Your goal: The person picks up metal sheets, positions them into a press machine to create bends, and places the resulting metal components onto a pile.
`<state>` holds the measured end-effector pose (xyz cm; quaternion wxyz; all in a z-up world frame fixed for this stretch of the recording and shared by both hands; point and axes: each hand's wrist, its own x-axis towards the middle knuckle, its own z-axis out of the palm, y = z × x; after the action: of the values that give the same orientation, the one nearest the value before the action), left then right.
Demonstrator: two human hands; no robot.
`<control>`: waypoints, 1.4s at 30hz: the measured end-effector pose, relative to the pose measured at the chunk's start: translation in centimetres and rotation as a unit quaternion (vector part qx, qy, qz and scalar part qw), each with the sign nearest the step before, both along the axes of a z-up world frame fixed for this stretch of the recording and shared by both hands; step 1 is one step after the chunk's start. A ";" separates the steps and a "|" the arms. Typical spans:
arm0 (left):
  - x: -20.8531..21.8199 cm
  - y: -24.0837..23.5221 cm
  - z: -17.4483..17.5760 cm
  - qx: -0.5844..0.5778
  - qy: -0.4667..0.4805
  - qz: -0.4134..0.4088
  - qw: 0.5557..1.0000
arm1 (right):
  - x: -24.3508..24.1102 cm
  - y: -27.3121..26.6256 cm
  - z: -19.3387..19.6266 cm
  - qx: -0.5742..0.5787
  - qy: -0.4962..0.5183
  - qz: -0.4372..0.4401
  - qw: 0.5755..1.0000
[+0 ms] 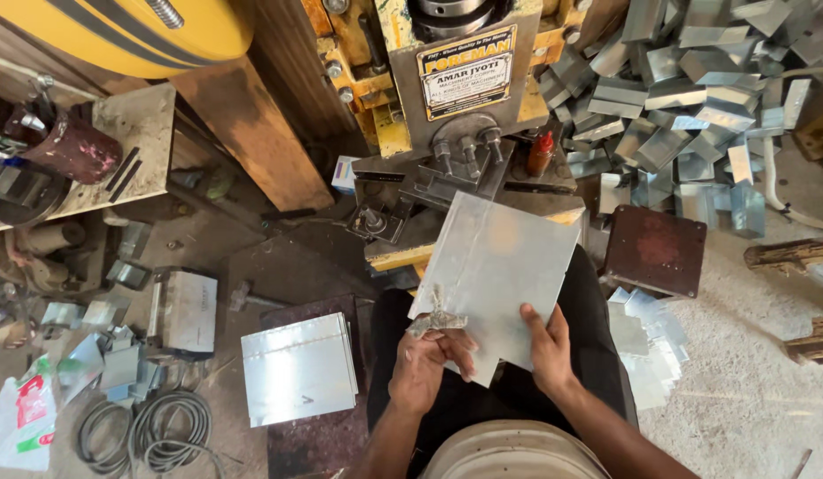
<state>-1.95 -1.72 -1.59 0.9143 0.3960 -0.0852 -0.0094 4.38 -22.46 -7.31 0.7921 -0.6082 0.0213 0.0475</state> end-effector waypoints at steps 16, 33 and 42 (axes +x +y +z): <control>9.2 0.1 2.7 0.776 -0.293 0.272 0.488 | 10.0 4.0 4.9 0.168 0.151 -0.036 0.973; -0.9 -1.2 -4.3 0.507 0.045 0.263 0.820 | 3.4 -2.1 -1.4 0.034 0.153 0.142 0.977; -1.3 -3.7 -7.8 -0.060 0.262 0.066 0.961 | 1.3 -1.2 0.7 0.078 0.099 0.047 0.991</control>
<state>-3.30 -5.38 -9.43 0.9254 0.3284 0.1832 -0.0472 5.73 -23.70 -6.64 0.8280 -0.5372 0.0667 0.1464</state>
